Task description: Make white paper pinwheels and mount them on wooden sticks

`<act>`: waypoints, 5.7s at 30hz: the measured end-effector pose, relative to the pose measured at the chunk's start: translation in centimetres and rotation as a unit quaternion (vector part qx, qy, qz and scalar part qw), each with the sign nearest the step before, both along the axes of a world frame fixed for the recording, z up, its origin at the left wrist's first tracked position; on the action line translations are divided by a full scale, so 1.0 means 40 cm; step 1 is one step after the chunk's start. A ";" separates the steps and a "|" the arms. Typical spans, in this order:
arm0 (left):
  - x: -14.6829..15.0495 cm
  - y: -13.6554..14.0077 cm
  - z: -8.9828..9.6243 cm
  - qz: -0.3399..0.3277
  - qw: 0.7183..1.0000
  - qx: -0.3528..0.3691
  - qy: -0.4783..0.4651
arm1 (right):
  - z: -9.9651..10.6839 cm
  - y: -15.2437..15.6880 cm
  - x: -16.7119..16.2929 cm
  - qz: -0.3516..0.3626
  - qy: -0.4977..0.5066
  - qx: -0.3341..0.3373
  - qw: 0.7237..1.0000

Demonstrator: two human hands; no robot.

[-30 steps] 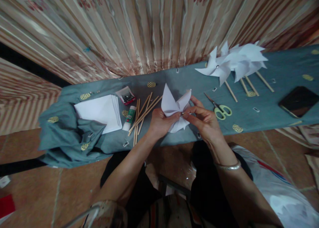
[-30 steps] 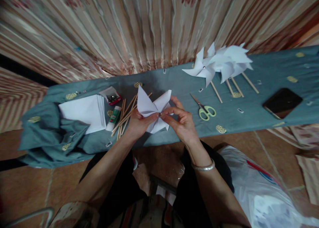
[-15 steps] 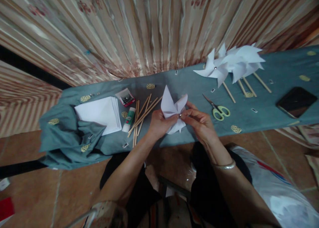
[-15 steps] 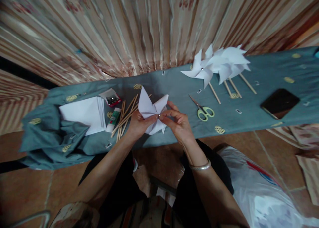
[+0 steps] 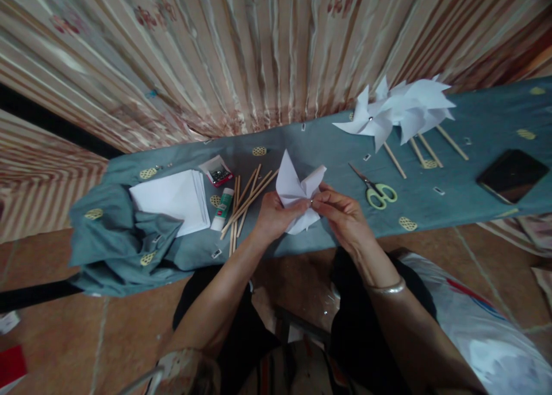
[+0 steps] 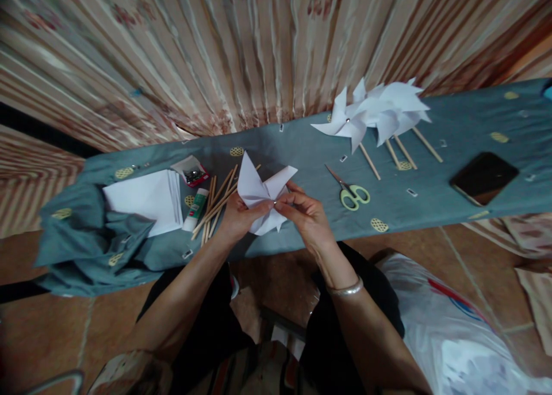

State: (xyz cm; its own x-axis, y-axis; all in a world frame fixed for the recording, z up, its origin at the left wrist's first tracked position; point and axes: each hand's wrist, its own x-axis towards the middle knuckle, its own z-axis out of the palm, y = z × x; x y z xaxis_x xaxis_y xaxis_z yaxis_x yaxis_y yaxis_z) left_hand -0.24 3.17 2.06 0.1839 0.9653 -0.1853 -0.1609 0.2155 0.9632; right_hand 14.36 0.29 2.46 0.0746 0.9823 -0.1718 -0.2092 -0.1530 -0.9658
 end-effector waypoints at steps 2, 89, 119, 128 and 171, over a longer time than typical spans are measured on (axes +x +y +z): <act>0.001 -0.001 0.000 -0.002 1.000 -0.002 -0.005 | -0.003 0.000 -0.001 -0.006 0.002 0.002 1.000; -0.001 -0.012 -0.028 -0.022 0.992 0.049 0.117 | -0.009 0.001 0.043 0.001 0.033 -0.096 0.995; -0.003 -0.009 -0.025 -0.001 0.984 0.067 0.168 | -0.031 0.000 0.030 -0.015 0.010 -0.073 0.997; -0.002 -0.006 -0.029 -0.003 0.982 0.071 0.173 | -0.030 0.002 0.025 -0.023 0.032 -0.080 0.996; 0.005 -0.006 -0.051 -0.012 0.996 -0.014 0.083 | -0.026 0.006 0.043 0.001 -0.049 -0.043 0.998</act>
